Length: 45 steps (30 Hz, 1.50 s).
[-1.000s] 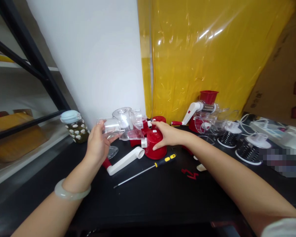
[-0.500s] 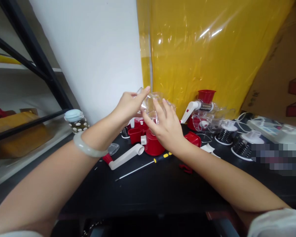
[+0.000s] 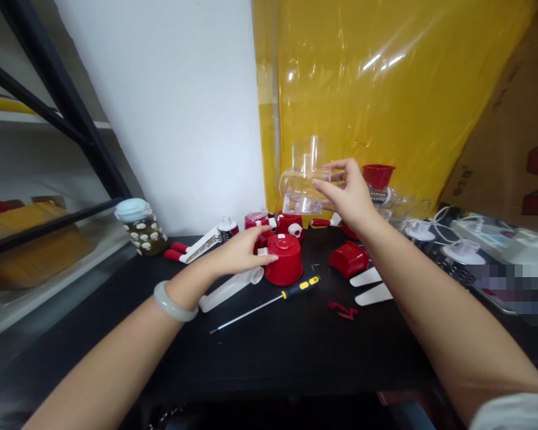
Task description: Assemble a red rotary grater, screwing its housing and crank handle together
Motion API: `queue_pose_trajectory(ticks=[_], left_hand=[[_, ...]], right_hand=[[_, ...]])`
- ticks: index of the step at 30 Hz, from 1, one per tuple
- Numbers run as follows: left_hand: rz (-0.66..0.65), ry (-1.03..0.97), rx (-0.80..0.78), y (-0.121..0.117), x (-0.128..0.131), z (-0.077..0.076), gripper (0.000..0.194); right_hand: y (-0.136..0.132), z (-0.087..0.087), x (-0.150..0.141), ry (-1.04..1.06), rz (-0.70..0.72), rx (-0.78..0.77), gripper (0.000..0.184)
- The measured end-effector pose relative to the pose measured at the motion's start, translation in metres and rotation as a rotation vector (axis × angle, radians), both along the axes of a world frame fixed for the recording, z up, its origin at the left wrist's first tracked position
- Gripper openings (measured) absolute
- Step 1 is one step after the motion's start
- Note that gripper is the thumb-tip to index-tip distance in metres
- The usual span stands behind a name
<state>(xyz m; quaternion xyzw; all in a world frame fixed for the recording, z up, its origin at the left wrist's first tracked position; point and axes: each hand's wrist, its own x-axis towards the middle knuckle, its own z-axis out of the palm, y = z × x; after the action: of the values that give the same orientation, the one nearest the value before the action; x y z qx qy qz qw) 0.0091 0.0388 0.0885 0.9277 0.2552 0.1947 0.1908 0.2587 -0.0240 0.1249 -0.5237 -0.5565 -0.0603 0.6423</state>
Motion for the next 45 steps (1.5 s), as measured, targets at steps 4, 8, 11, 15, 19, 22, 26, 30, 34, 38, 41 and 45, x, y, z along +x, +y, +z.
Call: queue_pose_trajectory(ticks=[4, 8, 11, 15, 19, 22, 26, 30, 34, 38, 41, 45], left_hand=[[0.007, 0.019, 0.005, -0.001, 0.004, -0.024, 0.077], [0.036, -0.056, 0.021, 0.0, 0.011, -0.041, 0.077], [0.065, -0.078, 0.089, -0.003, 0.014, -0.05, 0.075], [0.151, -0.081, 0.145, -0.011, 0.019, -0.058, 0.076], [0.182, -0.131, 0.103, -0.017, 0.022, -0.062, 0.069], [0.157, -0.176, -0.009, -0.017, 0.022, -0.063, 0.063], [0.123, -0.198, -0.107, -0.014, 0.022, -0.064, 0.065], [0.141, -0.174, -0.086, -0.013, 0.02, -0.065, 0.071], [0.165, -0.153, -0.079, -0.013, 0.02, -0.066, 0.077], [0.164, -0.148, -0.08, -0.013, 0.021, -0.066, 0.082], [0.159, -0.15, -0.075, -0.013, 0.022, -0.066, 0.085], [0.164, -0.143, -0.086, -0.012, 0.022, -0.066, 0.091]], right_hand=[[0.01, -0.011, 0.002, 0.082, 0.179, -0.118, 0.045], [0.008, -0.015, 0.007, -0.087, 0.385, -0.11, 0.048], [0.005, -0.015, 0.012, -0.136, 0.498, -0.133, 0.05], [0.006, -0.017, 0.017, -0.101, 0.518, -0.195, 0.055], [0.01, -0.025, 0.024, -0.066, 0.515, -0.239, 0.058], [0.008, -0.036, 0.031, -0.038, 0.498, -0.234, 0.057], [-0.002, -0.051, 0.03, -0.002, 0.526, -0.221, 0.057], [-0.011, -0.061, 0.021, 0.022, 0.531, -0.157, 0.057], [-0.013, -0.066, 0.015, 0.035, 0.54, -0.119, 0.056], [-0.014, -0.068, 0.008, 0.047, 0.554, -0.126, 0.056], [-0.017, -0.068, 0.002, 0.036, 0.543, -0.143, 0.056], [-0.019, -0.068, -0.005, -0.006, 0.49, -0.155, 0.056]])
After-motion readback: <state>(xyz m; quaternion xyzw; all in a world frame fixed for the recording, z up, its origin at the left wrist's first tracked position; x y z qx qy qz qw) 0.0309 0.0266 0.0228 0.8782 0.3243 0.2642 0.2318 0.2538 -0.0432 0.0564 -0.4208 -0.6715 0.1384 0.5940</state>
